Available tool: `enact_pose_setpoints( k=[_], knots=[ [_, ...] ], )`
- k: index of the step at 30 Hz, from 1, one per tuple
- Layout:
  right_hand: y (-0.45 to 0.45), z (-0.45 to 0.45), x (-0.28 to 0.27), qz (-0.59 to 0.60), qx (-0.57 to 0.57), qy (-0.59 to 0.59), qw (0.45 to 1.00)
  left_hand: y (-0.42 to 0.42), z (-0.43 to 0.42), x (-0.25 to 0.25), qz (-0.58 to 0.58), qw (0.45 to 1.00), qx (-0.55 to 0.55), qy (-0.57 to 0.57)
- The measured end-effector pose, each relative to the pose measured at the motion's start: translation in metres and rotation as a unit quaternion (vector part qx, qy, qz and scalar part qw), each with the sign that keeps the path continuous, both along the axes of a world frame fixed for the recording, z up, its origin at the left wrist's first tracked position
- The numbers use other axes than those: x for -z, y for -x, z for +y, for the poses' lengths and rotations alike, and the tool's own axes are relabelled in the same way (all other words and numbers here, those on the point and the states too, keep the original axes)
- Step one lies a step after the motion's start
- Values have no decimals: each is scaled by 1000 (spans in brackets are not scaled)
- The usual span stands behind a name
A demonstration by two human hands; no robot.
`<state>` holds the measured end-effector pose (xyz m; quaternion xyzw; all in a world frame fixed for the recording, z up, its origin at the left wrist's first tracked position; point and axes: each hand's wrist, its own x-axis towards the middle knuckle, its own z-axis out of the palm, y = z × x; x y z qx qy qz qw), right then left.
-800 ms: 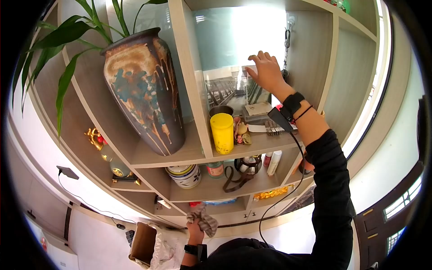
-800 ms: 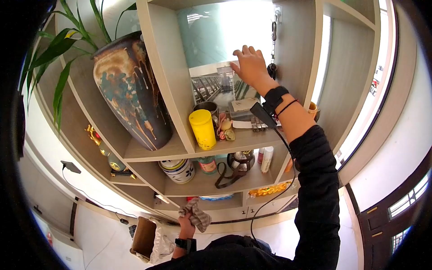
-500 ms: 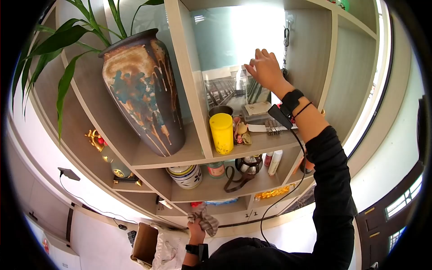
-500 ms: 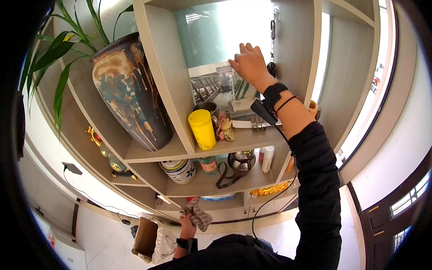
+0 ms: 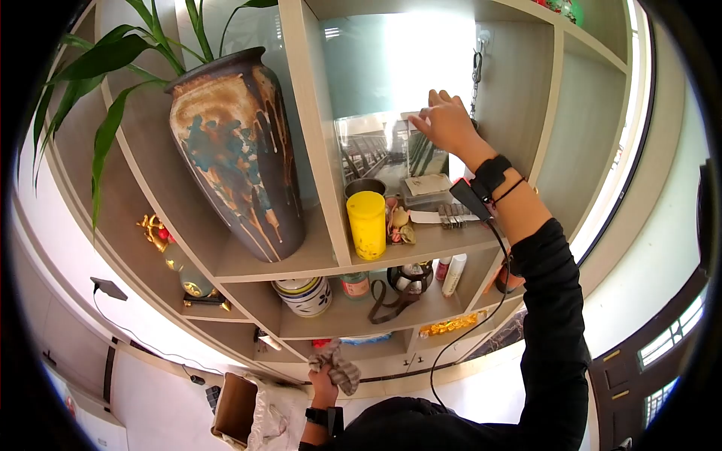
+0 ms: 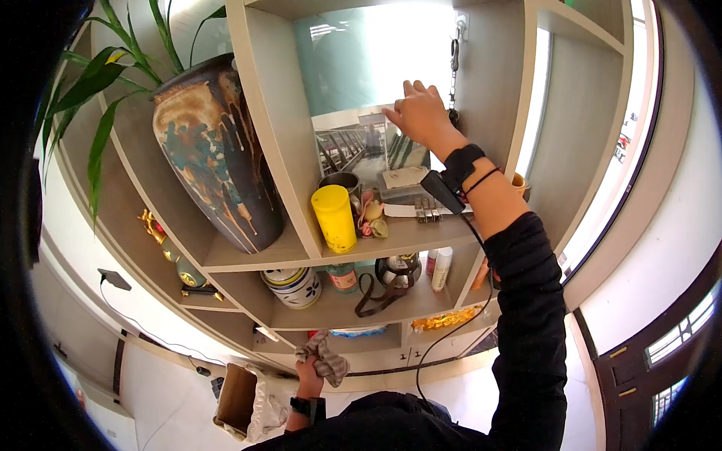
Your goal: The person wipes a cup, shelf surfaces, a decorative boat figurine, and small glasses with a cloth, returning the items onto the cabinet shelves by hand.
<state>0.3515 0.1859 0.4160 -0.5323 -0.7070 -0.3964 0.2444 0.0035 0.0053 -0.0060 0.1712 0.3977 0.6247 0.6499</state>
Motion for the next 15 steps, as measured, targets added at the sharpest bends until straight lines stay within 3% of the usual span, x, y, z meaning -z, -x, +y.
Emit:
enact_pose_setpoints(
  k=[3, 6, 10, 15],
  knots=[
    [5, -2, 3, -59, 79, 88, 991, -2, 3, 10, 16, 1000, 0, -8],
    [8, 1, 13, 63, -27, -44, 997, -5, -2, -6, 1, 1000, 3, 5],
    [19, 7, 10, -1, -78, -135, 988, -5, 3, -6, -21, 999, -10, 28],
    [33, 4, -3, 17, -26, -71, 997, -7, 9, 1, -29, 999, 22, 10]
  ],
)
